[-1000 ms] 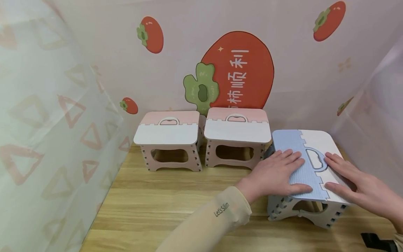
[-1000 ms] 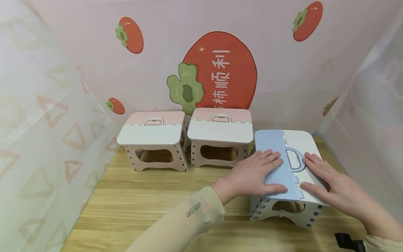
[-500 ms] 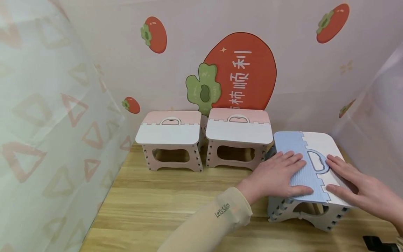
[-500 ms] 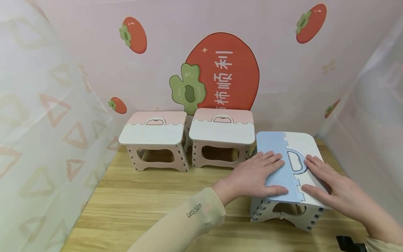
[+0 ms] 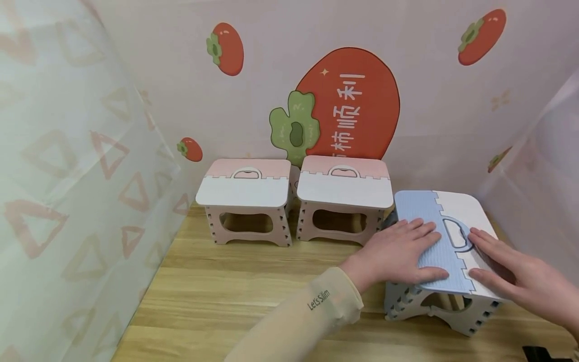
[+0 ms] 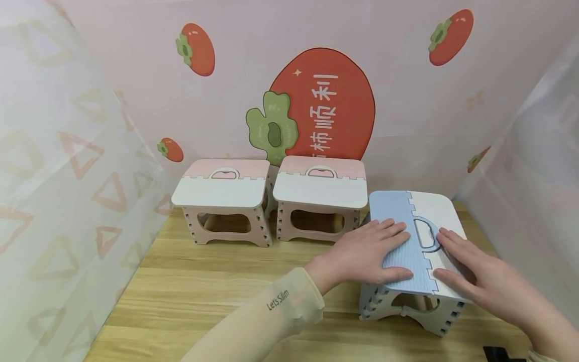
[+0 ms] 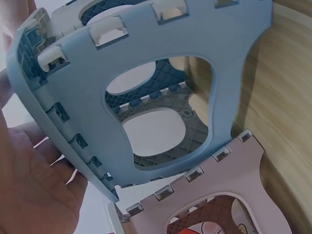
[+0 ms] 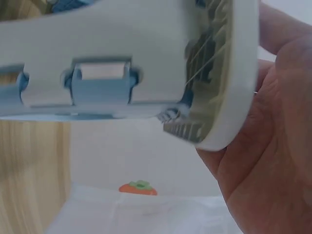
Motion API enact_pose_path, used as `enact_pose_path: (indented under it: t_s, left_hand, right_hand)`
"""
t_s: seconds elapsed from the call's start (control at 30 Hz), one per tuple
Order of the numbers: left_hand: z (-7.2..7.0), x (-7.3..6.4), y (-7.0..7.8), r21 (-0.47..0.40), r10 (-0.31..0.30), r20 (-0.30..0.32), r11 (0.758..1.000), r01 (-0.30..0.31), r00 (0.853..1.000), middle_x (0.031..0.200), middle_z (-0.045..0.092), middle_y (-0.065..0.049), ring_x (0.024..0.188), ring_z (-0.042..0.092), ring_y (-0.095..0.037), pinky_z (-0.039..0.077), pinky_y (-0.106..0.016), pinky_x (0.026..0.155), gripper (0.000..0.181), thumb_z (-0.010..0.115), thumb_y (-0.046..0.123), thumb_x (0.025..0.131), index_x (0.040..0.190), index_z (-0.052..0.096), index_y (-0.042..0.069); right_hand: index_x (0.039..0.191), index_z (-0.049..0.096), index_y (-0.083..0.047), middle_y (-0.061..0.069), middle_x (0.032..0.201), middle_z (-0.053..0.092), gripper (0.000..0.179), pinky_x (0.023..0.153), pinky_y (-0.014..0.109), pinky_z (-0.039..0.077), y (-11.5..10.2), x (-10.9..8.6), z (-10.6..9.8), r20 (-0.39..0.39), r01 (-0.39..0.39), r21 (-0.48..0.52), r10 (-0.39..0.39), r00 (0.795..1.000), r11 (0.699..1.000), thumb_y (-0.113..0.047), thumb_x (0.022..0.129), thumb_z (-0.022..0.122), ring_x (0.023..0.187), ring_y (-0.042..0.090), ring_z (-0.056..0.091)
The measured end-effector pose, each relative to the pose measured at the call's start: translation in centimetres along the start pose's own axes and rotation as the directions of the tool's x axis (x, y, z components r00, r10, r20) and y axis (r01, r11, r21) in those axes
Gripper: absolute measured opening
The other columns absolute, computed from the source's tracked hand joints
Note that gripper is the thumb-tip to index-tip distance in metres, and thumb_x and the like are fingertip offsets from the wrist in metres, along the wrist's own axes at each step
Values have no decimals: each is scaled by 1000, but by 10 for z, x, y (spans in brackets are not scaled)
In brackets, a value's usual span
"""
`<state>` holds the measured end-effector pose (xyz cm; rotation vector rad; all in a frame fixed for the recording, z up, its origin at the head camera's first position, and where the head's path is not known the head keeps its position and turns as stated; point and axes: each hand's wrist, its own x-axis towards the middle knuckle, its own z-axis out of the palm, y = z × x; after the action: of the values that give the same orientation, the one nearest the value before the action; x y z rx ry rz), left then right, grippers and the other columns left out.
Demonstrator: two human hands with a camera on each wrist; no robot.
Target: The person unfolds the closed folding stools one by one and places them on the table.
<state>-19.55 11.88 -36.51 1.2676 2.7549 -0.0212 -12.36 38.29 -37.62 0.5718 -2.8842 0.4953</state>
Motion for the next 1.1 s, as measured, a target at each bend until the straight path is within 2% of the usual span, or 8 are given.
enact_pose_path:
  t_s: [0.1,0.23,0.3,0.47,0.57,0.73,1.0,1.1]
  left_hand:
    - [-2,0,-3,2,10,5,1000,-10,1000,170,7,19,156,2,-2,3,-19,124,76,28,72,100,164,14,35]
    - [-5,1,-11,-38,19,-21,999,-20,1000,170,11,16,156,6,-3,6,-16,123,66,31,56,105,164,18,31]
    - [-6,2,-16,-63,20,-41,998,-22,999,170,15,15,156,8,-4,8,-15,122,64,33,51,105,164,21,30]
    - [-5,3,-27,-96,34,-62,995,-40,998,169,21,13,156,12,-5,8,-15,123,61,36,43,106,163,26,27]
    - [-1,3,-30,-93,56,-65,994,-62,996,169,22,11,156,13,-6,7,-15,123,60,37,40,106,163,27,24]
    - [3,4,-32,-67,86,-66,994,-91,994,169,22,9,156,13,-7,4,-15,123,59,35,38,107,163,28,21]
    - [6,3,-32,-30,107,-75,994,-109,991,169,22,9,156,12,-7,3,-16,124,58,33,41,109,163,27,22]
    - [6,2,-31,-28,111,-74,993,-114,991,170,20,9,156,11,-7,2,-17,124,59,32,45,109,163,25,23]
  right_hand:
    - [159,39,-16,7,165,32,79,96,-9,3,-7,0,0,-21,34,-15,-35,999,999,-26,91,78,133,-28,4]
    - [154,48,-15,-7,165,31,81,104,-7,5,-19,-1,1,-81,134,-49,-137,987,990,-26,83,85,141,-22,9]
    - [152,51,-17,-10,163,33,84,106,-5,7,-27,-1,2,-99,179,-70,-185,978,981,-28,77,89,143,-20,11]
    - [148,56,-13,-3,160,43,89,111,-1,15,-45,3,5,-114,303,-48,-307,945,952,-26,68,94,148,-10,21]
    - [144,59,-9,-1,157,48,88,114,4,19,-51,7,6,-121,372,-13,-371,921,928,-22,65,95,150,-1,28]
    - [140,63,-7,2,154,53,79,115,7,23,-53,9,9,-139,406,19,-400,906,914,-25,69,93,148,3,35]
    - [137,66,-7,4,150,56,66,115,7,26,-47,8,10,-173,443,32,-432,885,896,-50,88,75,147,4,38]
    - [135,67,-6,5,149,58,66,112,6,29,-43,6,9,-184,449,42,-435,881,892,-51,87,75,147,5,39]
